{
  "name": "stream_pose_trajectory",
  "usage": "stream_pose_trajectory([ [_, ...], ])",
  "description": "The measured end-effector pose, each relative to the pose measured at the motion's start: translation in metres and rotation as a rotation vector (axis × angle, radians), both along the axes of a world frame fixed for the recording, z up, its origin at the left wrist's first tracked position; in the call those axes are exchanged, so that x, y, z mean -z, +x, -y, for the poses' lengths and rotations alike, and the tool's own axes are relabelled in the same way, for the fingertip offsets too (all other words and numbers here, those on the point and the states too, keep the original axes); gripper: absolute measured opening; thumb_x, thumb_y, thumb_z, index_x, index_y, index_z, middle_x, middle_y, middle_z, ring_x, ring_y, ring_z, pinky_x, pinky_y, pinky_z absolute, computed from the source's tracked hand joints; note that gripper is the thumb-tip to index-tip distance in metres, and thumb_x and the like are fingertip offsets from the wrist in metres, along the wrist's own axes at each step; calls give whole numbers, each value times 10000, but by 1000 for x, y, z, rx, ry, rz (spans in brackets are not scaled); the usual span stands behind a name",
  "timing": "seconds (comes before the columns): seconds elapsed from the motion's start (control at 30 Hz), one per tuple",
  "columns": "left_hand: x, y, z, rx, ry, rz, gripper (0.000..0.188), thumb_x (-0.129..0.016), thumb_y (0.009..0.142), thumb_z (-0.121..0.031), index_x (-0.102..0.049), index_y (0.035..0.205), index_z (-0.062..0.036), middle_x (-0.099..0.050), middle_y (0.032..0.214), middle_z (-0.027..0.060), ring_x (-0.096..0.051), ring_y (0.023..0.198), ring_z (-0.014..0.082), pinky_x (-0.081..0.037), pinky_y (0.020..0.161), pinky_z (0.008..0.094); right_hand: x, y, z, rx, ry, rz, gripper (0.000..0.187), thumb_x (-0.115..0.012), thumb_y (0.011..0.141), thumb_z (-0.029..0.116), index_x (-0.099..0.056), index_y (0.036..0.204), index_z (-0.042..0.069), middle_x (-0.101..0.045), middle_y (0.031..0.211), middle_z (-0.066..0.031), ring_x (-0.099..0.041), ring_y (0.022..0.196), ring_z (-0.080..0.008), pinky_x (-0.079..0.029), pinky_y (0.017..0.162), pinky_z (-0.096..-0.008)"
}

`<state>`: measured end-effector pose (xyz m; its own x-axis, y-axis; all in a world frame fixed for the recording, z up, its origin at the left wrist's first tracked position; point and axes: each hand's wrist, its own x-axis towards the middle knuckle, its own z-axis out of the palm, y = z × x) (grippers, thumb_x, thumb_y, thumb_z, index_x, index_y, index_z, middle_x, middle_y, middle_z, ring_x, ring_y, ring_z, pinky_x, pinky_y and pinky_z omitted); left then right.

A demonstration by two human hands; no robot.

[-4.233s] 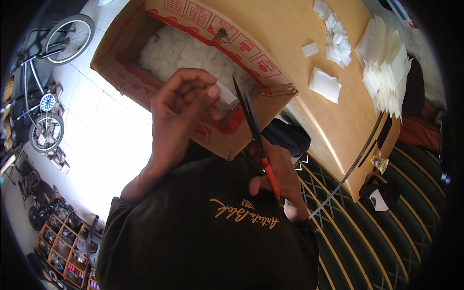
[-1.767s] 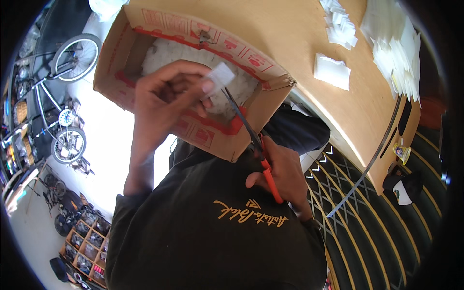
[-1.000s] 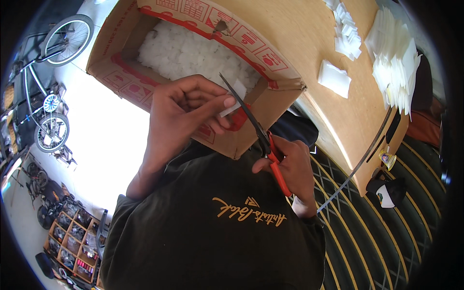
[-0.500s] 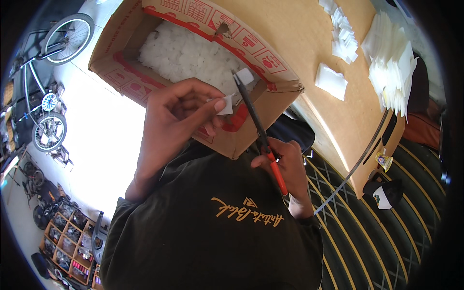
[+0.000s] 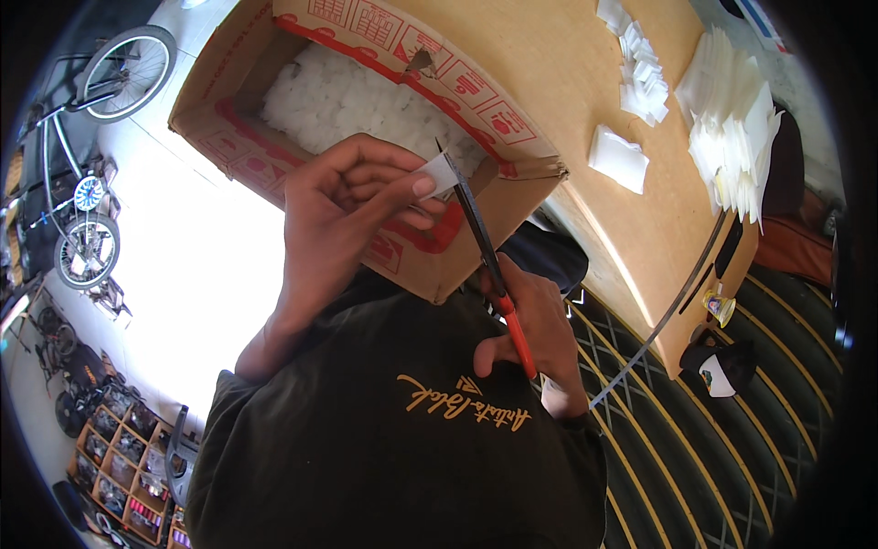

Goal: The person cuts small rectangular pieces of white foam using a pair of shears and places them into a cardboard box.

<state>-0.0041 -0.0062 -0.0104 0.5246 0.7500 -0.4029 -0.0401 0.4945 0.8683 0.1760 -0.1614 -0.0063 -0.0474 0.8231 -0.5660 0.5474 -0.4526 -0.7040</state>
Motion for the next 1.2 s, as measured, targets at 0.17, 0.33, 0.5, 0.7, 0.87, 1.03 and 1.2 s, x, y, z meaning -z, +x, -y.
stream_pose_trajectory([
  [0.17,3,4,1,6,14,23,135,-669,875,26,-608,989,67,-696,863,146,-699,748,170,-576,613,248,-5,-3,-2,-4,45,87,1016,-832,485,679,-532,1185,4,-590,721,-114,-627,695,-382,-476,633,-434],
  [0.33,5,4,1,27,8,30,104,-665,868,49,-604,951,63,-695,851,147,-688,708,157,-567,594,246,-5,-2,-5,5,28,107,921,-814,552,657,-566,1164,15,-609,727,-120,-639,706,-380,-476,628,-437],
  [0.5,6,4,1,34,3,51,94,-663,868,56,-600,937,63,-695,835,149,-683,685,152,-562,585,243,-3,-3,-6,59,31,114,741,-812,627,586,-619,1073,26,-599,642,-119,-629,640,-365,-466,581,-419],
  [0.7,6,6,1,40,1,21,95,-671,867,45,-601,930,60,-694,830,145,-683,686,151,-561,585,241,0,-5,-4,121,93,80,525,-831,677,471,-657,897,27,-544,539,-112,-588,540,-340,-431,523,-386],
  [0.87,-3,5,1,32,-28,-18,94,-658,893,5,-619,960,58,-694,833,127,-685,729,143,-559,632,238,9,-2,3,134,45,14,605,-841,622,544,-622,833,22,-540,559,-118,-587,563,-348,-432,541,-396],
  [1.03,0,-3,-4,133,313,-349,146,-651,908,-59,-668,1035,12,-705,867,87,-675,766,126,-526,696,263,13,-4,8,210,6,-232,795,-788,531,728,-572,824,22,-546,607,-101,-593,594,-356,-433,560,-415],
  [1.2,-14,-6,-31,143,574,-490,142,-677,892,-79,-692,1012,-6,-703,884,69,-637,765,109,-494,691,254,26,-1,24,192,11,-282,853,-769,523,758,-541,902,30,-567,664,-100,-608,658,-376,-447,598,-427],
])
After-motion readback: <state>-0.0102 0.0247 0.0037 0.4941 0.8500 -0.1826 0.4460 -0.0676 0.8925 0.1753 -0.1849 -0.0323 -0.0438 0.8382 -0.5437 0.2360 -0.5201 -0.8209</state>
